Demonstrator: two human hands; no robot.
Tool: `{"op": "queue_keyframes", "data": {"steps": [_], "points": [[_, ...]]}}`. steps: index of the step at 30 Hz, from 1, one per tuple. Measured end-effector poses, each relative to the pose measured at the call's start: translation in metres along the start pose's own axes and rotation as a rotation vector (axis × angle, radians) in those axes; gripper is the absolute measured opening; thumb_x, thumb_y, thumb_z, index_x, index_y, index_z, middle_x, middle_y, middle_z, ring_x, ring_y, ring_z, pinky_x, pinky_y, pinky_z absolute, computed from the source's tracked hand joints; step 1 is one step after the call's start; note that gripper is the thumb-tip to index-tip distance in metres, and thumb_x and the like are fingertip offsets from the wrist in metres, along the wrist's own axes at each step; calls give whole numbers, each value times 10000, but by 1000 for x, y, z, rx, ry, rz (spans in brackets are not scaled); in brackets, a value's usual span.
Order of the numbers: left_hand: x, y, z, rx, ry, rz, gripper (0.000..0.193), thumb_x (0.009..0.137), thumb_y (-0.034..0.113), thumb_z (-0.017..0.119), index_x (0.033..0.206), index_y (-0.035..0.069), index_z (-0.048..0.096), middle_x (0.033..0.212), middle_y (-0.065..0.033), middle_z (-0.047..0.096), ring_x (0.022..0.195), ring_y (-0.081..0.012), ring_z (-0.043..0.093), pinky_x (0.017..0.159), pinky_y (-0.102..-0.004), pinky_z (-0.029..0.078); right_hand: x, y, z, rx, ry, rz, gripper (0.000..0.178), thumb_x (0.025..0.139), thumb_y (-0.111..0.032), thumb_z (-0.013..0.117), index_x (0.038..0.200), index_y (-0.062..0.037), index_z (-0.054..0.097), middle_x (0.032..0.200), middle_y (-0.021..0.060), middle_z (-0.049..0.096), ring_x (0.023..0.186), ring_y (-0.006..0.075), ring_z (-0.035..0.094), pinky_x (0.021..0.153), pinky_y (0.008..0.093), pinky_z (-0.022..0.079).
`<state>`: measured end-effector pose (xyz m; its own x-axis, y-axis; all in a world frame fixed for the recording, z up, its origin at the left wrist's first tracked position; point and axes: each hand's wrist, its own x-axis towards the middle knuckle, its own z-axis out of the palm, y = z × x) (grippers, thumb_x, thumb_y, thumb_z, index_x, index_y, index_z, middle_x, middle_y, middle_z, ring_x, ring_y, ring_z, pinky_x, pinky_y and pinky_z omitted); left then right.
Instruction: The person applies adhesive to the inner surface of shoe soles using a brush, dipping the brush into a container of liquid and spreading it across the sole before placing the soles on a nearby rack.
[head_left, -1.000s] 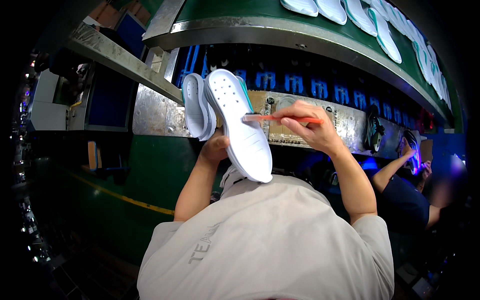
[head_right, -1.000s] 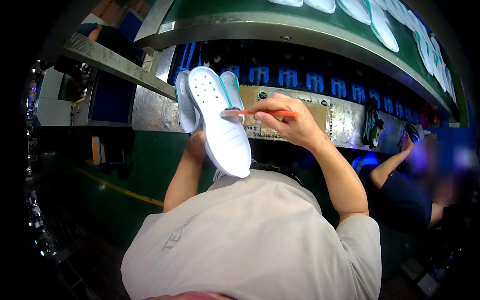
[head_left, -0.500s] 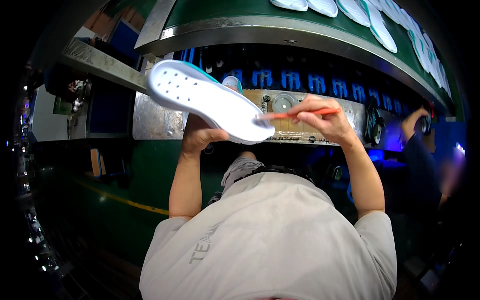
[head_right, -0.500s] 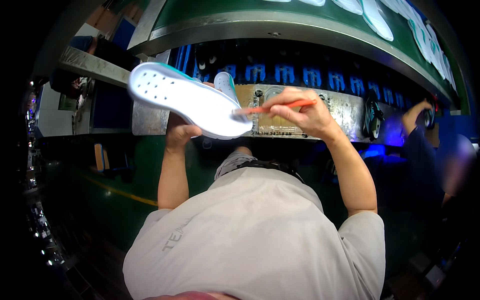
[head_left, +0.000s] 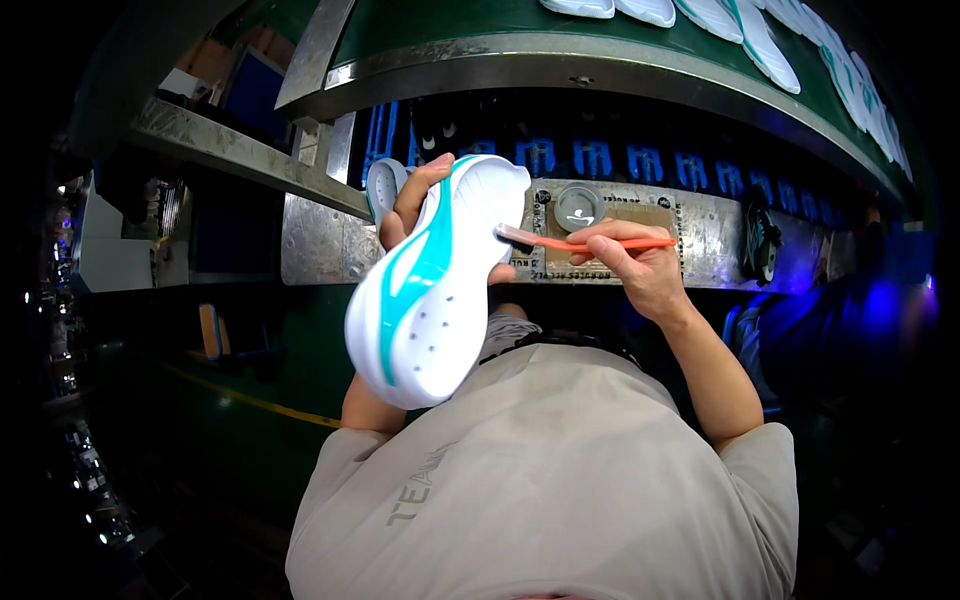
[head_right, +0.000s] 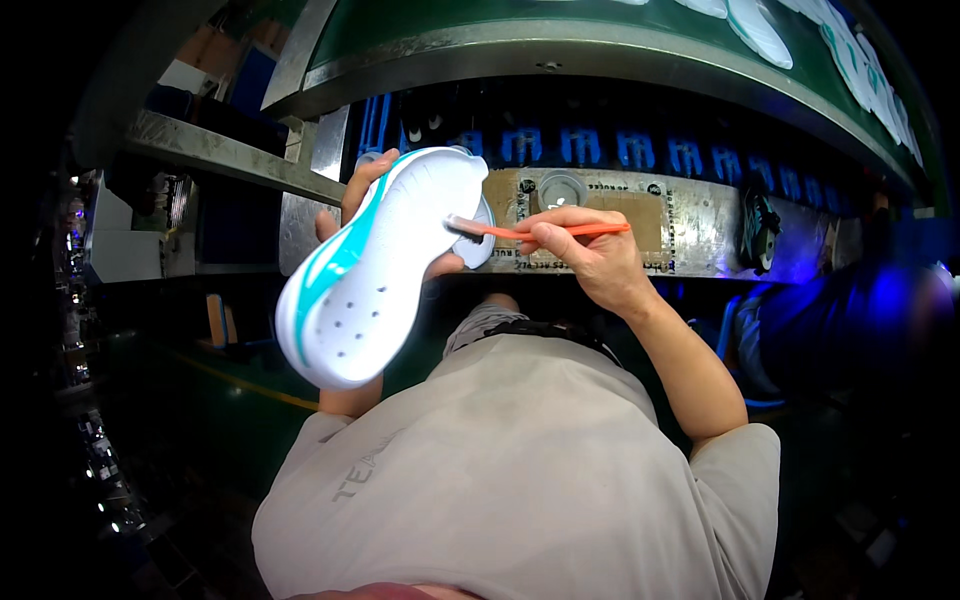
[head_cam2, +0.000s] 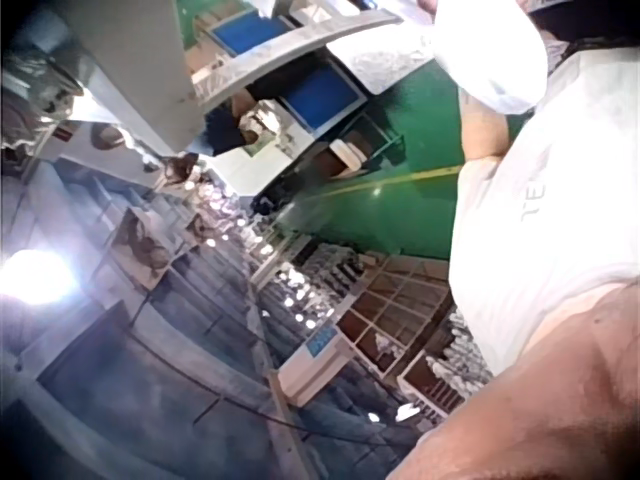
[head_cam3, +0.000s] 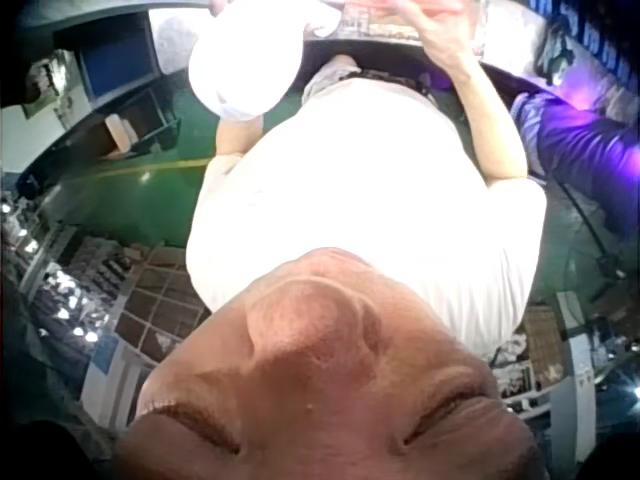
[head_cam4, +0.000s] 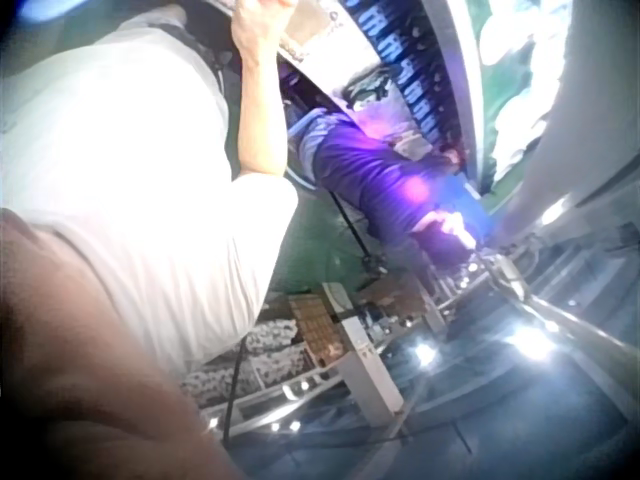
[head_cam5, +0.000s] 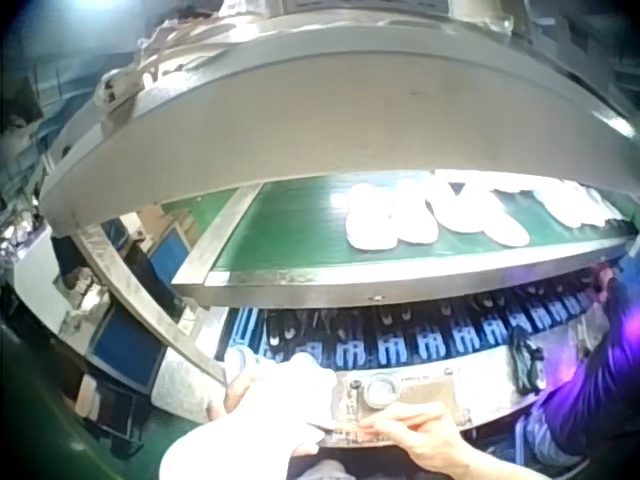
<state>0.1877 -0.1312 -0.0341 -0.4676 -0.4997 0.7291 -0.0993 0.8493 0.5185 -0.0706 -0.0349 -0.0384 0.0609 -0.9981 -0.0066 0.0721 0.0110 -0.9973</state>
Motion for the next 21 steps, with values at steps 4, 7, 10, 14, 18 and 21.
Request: {"op": "queue_keyframes", "data": {"steps": [4,7,10,14,18,21], "points": [[-10,-36,14,-92,55,74,892,867,272,863,1564,210,311,1525,-176,421,1385,-407,495,1146,-536,485,-11,-14,16,-17,-3,-60,224,1031,-156,670,1088,28,784,965,99,783,888,152,704,810,280,563],[-13,-45,15,-76,24,30,919,827,289,891,1545,146,335,1511,-168,432,1363,-373,509,1135,-486,483,-18,-30,25,-6,-5,-101,193,1005,-138,697,1073,14,794,877,75,783,829,133,648,752,283,526],[-15,-50,19,87,26,-31,1019,711,344,977,1513,91,402,1476,-105,466,1294,-274,533,1081,-390,480,-25,-43,32,-185,-51,-203,153,965,-99,715,1030,7,803,840,65,775,795,151,655,719,292,521],[-14,-42,21,61,-62,-231,855,715,342,980,1397,67,543,1420,-84,517,1248,-270,550,1082,-387,457,-32,-51,40,-200,-64,-228,162,984,-106,704,1030,23,791,865,80,779,799,148,686,724,283,543],[-33,-43,10,61,-293,-211,1016,727,283,949,1518,34,360,1377,-145,573,1217,-317,611,1024,-416,520,-23,-53,36,159,73,-51,250,1062,-162,637,1099,56,754,928,119,770,889,168,751,835,270,594],[-54,-28,5,-387,-283,-666,1217,711,194,905,1648,18,148,1364,-194,585,1205,-314,625,1035,-393,526,-12,-44,14,199,184,-200,242,1056,-153,648,1145,51,742,1008,124,768,914,169,746,848,274,591]]}}
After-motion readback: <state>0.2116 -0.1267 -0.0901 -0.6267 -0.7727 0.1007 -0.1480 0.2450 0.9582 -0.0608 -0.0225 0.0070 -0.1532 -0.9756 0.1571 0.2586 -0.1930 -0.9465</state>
